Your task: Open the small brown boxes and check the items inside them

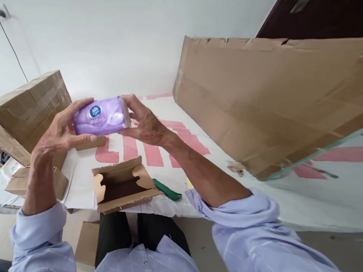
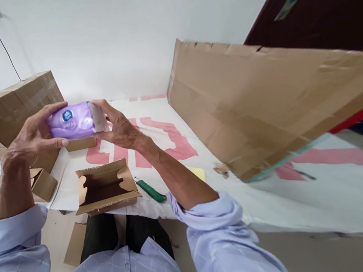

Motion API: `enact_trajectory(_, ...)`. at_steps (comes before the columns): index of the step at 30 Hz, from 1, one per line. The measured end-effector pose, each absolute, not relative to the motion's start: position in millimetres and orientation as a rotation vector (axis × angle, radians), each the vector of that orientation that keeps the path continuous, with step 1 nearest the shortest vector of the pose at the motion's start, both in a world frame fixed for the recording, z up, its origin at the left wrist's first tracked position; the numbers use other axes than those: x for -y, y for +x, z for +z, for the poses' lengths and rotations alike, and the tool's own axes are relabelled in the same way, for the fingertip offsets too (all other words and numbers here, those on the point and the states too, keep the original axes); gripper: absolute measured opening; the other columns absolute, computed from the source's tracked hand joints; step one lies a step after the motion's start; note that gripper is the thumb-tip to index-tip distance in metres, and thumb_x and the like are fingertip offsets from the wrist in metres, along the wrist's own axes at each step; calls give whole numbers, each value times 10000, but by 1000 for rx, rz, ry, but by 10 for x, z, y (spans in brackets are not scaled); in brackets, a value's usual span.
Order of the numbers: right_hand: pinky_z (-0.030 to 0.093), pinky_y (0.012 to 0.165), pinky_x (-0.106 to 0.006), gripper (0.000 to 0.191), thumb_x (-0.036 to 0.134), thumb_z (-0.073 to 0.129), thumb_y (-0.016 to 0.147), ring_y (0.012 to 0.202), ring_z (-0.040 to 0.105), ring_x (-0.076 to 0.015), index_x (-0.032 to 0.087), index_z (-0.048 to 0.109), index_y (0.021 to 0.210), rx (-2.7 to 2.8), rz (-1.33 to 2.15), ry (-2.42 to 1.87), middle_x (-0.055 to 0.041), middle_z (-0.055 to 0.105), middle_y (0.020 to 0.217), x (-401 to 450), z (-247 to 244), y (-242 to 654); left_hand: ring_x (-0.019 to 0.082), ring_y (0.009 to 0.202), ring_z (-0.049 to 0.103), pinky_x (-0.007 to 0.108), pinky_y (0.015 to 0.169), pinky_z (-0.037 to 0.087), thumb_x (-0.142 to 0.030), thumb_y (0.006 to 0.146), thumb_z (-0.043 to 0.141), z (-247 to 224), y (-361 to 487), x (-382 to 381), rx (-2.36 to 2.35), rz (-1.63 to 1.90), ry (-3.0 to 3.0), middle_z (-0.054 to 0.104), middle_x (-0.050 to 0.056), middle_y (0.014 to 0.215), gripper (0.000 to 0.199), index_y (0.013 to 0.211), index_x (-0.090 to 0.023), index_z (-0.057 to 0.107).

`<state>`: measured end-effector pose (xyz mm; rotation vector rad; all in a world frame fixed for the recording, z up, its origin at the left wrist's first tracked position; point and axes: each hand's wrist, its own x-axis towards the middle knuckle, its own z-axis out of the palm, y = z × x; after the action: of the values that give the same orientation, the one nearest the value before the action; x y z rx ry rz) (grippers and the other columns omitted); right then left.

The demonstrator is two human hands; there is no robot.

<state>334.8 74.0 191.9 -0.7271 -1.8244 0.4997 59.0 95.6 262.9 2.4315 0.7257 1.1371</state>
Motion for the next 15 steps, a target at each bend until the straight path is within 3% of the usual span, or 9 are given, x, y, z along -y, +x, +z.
enact_trajectory(3, 445, 1270, -580, 709, 475, 827, 919, 1509, 495, -345, 303, 533, 1541, 1913, 407, -733, -102, 578, 1573, -676, 1722, 3292, 303, 1134, 709, 494, 1001, 587, -506, 737, 949, 2407, 519, -973, -696, 913, 2519, 707, 85, 1256, 725, 1358, -216, 716)
enact_trajectory(6, 393, 1300, -594, 776, 475, 872, 871, 1548, 470, -368, 281, 546, 1548, 1959, 476, -840, -135, 555, 1610, -652, 1368, 3383, 277, 1072, 696, 450, 996, 570, -357, 785, 872, 1898, 412, -1185, -869, 984, 2572, 716, 81, 1196, 486, 1227, -206, 734)
enact_trajectory(10, 535, 1142, -622, 858, 563, 874, 842, 1482, 555, -409, 260, 545, 1574, 1800, 859, -1176, -199, 575, 1599, -555, 788, 3645, 292, 1119, 669, 430, 1038, 547, -250, 784, 794, 1132, 244, -1541, -1363, 933, 2534, 686, 105, 1222, 424, 1194, -209, 695)
enact_trajectory(12, 606, 1031, -571, 783, 560, 891, 812, 1324, 677, -392, 218, 640, 1471, 1696, 1076, -1256, -204, 696, 1446, -490, 529, 3700, 311, 1201, 639, 435, 1070, 534, -207, 801, 738, 831, 176, -1707, -1539, 902, 2472, 651, 124, 1287, 395, 1192, -218, 676)
enact_trajectory(15, 635, 883, -448, 468, 518, 865, 814, 994, 768, -301, 159, 774, 1100, 1594, 1279, -1223, -125, 815, 1053, -404, 266, 3602, 347, 1270, 585, 466, 1078, 522, -160, 796, 693, 528, 148, -1920, -1603, 888, 2421, 610, 143, 1321, 353, 1140, -233, 660)
